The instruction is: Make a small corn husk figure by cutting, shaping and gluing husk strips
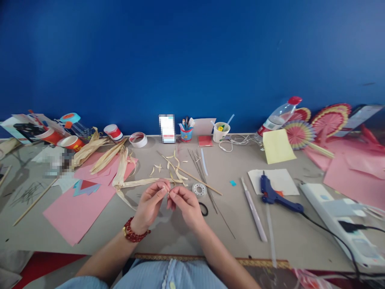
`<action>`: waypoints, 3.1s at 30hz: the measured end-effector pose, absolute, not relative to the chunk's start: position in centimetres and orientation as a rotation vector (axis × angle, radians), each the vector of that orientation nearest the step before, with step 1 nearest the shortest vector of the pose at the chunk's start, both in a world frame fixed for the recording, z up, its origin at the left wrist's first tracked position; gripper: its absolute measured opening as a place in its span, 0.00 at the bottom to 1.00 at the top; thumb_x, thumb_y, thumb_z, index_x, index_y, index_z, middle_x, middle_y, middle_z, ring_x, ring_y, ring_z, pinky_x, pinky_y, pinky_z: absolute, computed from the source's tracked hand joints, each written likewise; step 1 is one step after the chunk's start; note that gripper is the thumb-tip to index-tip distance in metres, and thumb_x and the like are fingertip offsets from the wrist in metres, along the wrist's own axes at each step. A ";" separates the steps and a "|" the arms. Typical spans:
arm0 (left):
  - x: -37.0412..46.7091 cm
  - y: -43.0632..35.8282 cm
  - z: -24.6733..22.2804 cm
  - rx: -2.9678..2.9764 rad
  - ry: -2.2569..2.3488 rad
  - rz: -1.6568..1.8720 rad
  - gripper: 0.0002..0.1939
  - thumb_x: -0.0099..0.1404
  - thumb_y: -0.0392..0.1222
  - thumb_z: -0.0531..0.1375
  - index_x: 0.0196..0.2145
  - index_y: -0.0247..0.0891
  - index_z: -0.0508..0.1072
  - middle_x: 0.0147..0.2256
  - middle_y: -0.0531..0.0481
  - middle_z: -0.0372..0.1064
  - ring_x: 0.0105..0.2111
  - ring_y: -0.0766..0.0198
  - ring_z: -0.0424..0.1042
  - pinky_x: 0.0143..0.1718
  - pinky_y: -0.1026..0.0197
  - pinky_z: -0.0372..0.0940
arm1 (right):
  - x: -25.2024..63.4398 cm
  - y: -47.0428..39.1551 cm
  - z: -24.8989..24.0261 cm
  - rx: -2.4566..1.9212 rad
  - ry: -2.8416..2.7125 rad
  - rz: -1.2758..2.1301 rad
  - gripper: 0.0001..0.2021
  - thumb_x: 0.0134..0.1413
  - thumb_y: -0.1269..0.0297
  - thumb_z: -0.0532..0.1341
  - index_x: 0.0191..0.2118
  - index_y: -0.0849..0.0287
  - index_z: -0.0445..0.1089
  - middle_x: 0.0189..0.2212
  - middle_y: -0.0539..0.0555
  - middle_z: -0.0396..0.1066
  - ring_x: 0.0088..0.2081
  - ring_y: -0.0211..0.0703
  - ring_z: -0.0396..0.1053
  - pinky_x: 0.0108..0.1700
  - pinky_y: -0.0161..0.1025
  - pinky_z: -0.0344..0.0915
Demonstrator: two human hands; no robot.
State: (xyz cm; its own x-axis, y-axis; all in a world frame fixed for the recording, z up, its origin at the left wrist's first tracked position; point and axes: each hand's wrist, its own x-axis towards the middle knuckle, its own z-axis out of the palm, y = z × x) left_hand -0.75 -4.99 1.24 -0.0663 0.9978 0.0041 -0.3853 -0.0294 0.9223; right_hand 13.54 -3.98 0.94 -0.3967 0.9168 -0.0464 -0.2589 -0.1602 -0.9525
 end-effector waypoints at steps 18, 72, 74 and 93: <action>-0.8 -5.3 1.2 1.129 0.971 1.476 0.09 0.66 0.44 0.61 0.31 0.38 0.74 0.35 0.47 0.70 0.37 0.60 0.70 0.44 0.56 0.67 | 12.9 -3.9 0.7 -0.596 -0.690 2.315 0.21 0.57 0.48 0.64 0.24 0.57 0.59 0.10 0.40 0.54 0.13 0.29 0.42 0.15 0.27 0.50; -0.5 -5.1 0.8 0.906 0.979 1.487 0.06 0.64 0.42 0.64 0.33 0.37 0.75 0.33 0.48 0.74 0.37 0.61 0.72 0.45 0.58 0.67 | 14.7 -4.4 1.0 -1.073 -1.935 0.682 0.03 0.64 0.66 0.56 0.41 0.55 0.66 0.34 0.56 0.74 0.34 0.47 0.71 0.37 0.41 0.67; -0.5 -5.1 0.8 0.908 0.978 1.482 0.06 0.64 0.42 0.64 0.32 0.37 0.75 0.33 0.49 0.74 0.38 0.62 0.72 0.45 0.58 0.66 | 14.8 -4.3 1.1 -1.077 -1.940 0.727 0.03 0.64 0.66 0.56 0.41 0.56 0.65 0.34 0.56 0.74 0.34 0.47 0.71 0.37 0.41 0.67; -0.6 -5.3 1.3 0.942 0.870 1.469 0.07 0.66 0.42 0.61 0.32 0.37 0.73 0.32 0.49 0.73 0.31 0.64 0.71 0.40 0.58 0.68 | 13.9 -4.2 1.4 -0.782 -0.906 2.067 0.15 0.58 0.50 0.62 0.32 0.57 0.64 0.18 0.43 0.58 0.18 0.32 0.50 0.26 0.34 0.61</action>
